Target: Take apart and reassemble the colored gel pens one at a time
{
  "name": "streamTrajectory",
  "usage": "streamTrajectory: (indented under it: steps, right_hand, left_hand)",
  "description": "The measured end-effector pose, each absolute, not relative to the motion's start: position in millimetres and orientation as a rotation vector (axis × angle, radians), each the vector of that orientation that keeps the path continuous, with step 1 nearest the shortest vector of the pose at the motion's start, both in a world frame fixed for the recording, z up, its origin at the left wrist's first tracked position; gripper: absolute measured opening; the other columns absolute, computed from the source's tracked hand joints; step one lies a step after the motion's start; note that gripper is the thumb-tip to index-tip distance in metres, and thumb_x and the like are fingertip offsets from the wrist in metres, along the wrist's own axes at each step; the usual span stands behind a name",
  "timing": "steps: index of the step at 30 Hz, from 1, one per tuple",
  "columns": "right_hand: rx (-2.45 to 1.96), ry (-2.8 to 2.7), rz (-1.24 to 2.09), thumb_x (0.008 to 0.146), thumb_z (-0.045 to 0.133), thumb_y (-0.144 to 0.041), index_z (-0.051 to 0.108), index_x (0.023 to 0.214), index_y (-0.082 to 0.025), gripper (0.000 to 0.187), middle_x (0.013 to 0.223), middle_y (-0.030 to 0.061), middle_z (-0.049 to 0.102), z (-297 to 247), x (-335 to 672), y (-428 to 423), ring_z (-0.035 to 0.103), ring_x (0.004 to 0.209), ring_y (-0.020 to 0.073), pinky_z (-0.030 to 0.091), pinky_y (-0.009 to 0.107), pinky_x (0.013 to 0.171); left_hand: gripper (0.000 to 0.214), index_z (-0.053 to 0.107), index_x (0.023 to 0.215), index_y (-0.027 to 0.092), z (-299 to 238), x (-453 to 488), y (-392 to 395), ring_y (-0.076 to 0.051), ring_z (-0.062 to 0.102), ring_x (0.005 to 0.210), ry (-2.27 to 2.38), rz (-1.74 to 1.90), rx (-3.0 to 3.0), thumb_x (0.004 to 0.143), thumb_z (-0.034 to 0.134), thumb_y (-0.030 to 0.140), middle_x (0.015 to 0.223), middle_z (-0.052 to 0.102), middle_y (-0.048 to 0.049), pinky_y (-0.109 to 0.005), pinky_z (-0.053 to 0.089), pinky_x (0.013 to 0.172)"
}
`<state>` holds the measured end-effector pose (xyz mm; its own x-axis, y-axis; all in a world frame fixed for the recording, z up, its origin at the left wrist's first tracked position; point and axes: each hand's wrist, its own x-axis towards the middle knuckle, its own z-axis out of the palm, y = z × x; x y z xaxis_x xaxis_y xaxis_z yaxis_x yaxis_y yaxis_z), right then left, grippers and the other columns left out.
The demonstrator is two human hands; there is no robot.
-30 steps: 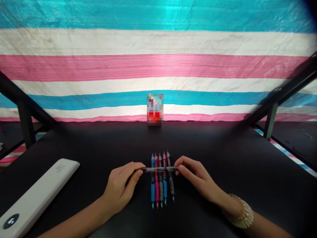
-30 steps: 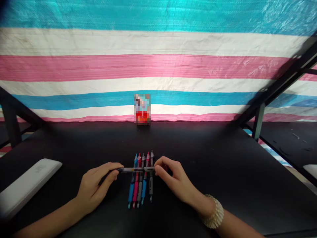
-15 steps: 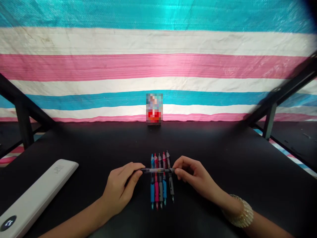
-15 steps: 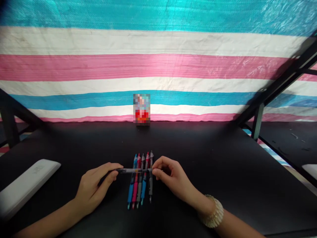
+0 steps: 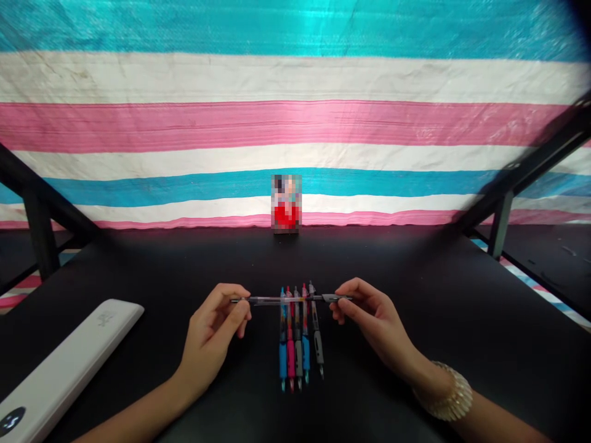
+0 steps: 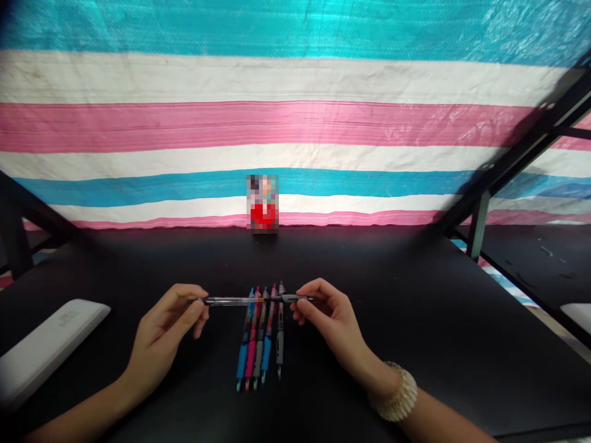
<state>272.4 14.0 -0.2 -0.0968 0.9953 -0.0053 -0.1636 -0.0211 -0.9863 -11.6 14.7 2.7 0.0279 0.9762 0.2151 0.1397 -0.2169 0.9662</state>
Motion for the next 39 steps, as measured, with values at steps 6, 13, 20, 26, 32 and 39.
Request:
streamTrajectory:
  steps: [6,13,20,26,32,39]
  right_hand:
    - [-1.036,-1.081,1.280,0.082,0.081,-0.034,0.067,0.084,-0.020,0.020,0.072,0.0010,0.071,-0.4,273.9,13.1,0.063,0.063,0.0151,0.050,0.027,0.058]
    - [-1.025,-1.112,1.233,0.083,0.080,-0.033,0.068,0.085,-0.021,0.017,0.072,0.0000,0.070,-1.3,275.6,12.6,0.063,0.064,0.0148,0.049,0.025,0.059]
    - [-1.023,-1.151,1.234,0.085,0.079,-0.033,0.068,0.086,-0.021,0.017,0.072,-0.0003,0.070,-1.2,276.3,11.3,0.064,0.065,0.0140,0.050,0.025,0.060]
    - [-1.036,-1.179,1.214,0.084,0.079,-0.035,0.068,0.085,-0.021,0.018,0.071,0.0005,0.069,0.7,274.8,10.3,0.066,0.065,0.0161,0.052,0.027,0.059]
    - [-1.043,-1.223,1.185,0.085,0.078,-0.038,0.067,0.084,-0.021,0.020,0.068,0.0000,0.068,3.9,273.7,9.3,0.066,0.064,0.0160,0.053,0.027,0.059]
    - [-1.069,-1.358,1.145,0.088,0.075,-0.033,0.067,0.089,-0.021,0.014,0.074,0.0015,0.070,4.7,270.4,5.4,0.068,0.065,0.0160,0.056,0.026,0.060]
  left_hand:
    - [0.010,0.064,0.099,0.021,-1.8,-14.5,18.4,-0.010,0.051,0.053,1.107,1.379,1.258,0.095,0.063,0.031,0.067,0.061,0.0041,-0.023,0.041,0.052]
    - [0.009,0.065,0.093,0.020,-0.8,-12.6,20.3,-0.010,0.051,0.053,1.088,1.395,1.156,0.093,0.066,0.029,0.064,0.061,0.0038,-0.021,0.040,0.052]
    - [0.010,0.065,0.092,0.020,-1.8,-14.2,18.5,-0.008,0.051,0.053,1.049,1.370,1.159,0.094,0.066,0.030,0.063,0.061,0.0048,-0.020,0.039,0.053]
    - [0.009,0.065,0.093,0.020,-2.6,-13.4,18.2,-0.009,0.051,0.052,1.051,1.349,1.159,0.095,0.065,0.029,0.064,0.062,0.0045,-0.021,0.039,0.052]
    - [0.012,0.065,0.092,0.020,-3.3,-13.2,17.3,-0.009,0.051,0.051,1.047,1.332,1.177,0.094,0.067,0.031,0.064,0.063,0.0034,-0.021,0.039,0.051]
    - [0.014,0.064,0.093,0.019,0.2,-7.9,14.1,-0.008,0.053,0.049,1.041,1.247,1.270,0.094,0.067,0.033,0.068,0.068,0.0015,-0.020,0.041,0.050]
